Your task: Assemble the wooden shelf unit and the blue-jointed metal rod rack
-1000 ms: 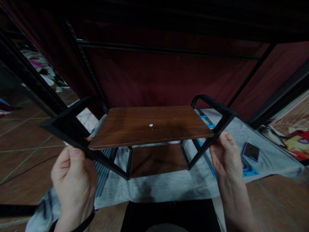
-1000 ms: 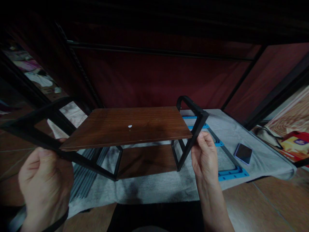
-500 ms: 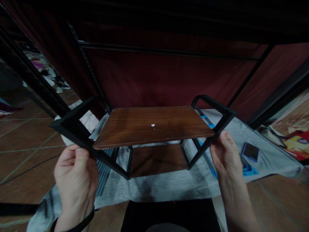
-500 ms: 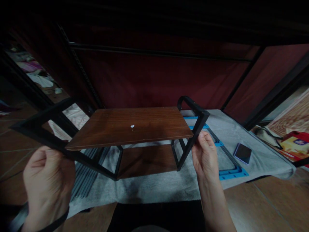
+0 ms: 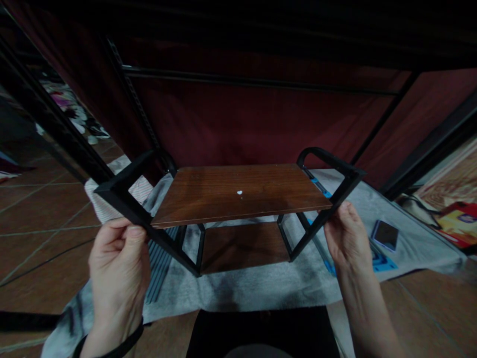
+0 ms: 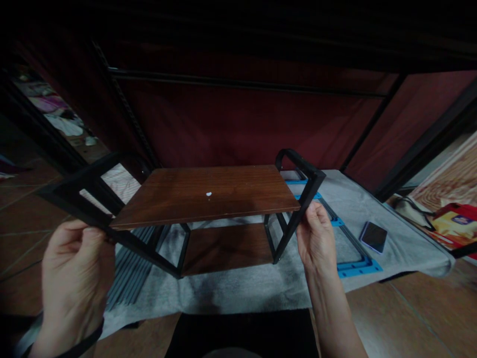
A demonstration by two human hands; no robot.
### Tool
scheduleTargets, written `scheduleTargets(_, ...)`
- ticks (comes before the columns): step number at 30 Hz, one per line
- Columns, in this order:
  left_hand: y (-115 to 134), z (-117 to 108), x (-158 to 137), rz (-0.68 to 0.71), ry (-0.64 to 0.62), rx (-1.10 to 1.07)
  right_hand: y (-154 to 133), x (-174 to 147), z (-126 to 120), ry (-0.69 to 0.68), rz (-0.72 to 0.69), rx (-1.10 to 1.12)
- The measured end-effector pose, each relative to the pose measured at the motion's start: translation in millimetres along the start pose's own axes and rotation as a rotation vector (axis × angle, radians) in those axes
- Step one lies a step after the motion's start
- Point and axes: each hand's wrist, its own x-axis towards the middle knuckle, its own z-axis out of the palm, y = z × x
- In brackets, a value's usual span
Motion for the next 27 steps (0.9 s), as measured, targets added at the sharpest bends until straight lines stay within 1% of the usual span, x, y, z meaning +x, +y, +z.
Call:
scheduleTargets(5, 0, 2, 1, -0.027, 0.005, 0.010, 0, -1, 0, -0.027, 0.027, 0.013)
scheduleTargets(11, -4, 3, -1, 0.047, 0.056, -0.010, 0, -4, 2, -0.013, 0.043, 0.073)
scheduleTargets(16, -2, 2, -1, 0.000, 0.038, -0.031, -3, -3, 1, -0.005, 0.060, 0.059)
scheduleTargets(21, -2, 0, 3, 0.012, 0.078, -0.049, -4, 1, -4, -0.047, 0.090, 0.046)
scheduleTargets(24, -3, -2, 5, -0.007, 0.058, -0.070, -4, 5, -7, -0.078, 0.085, 0.000)
scheduleTargets(27, -1, -2, 4, -0.048, 0.037, -0.085, -6, 8, -9, -0.070, 0.075, -0.038)
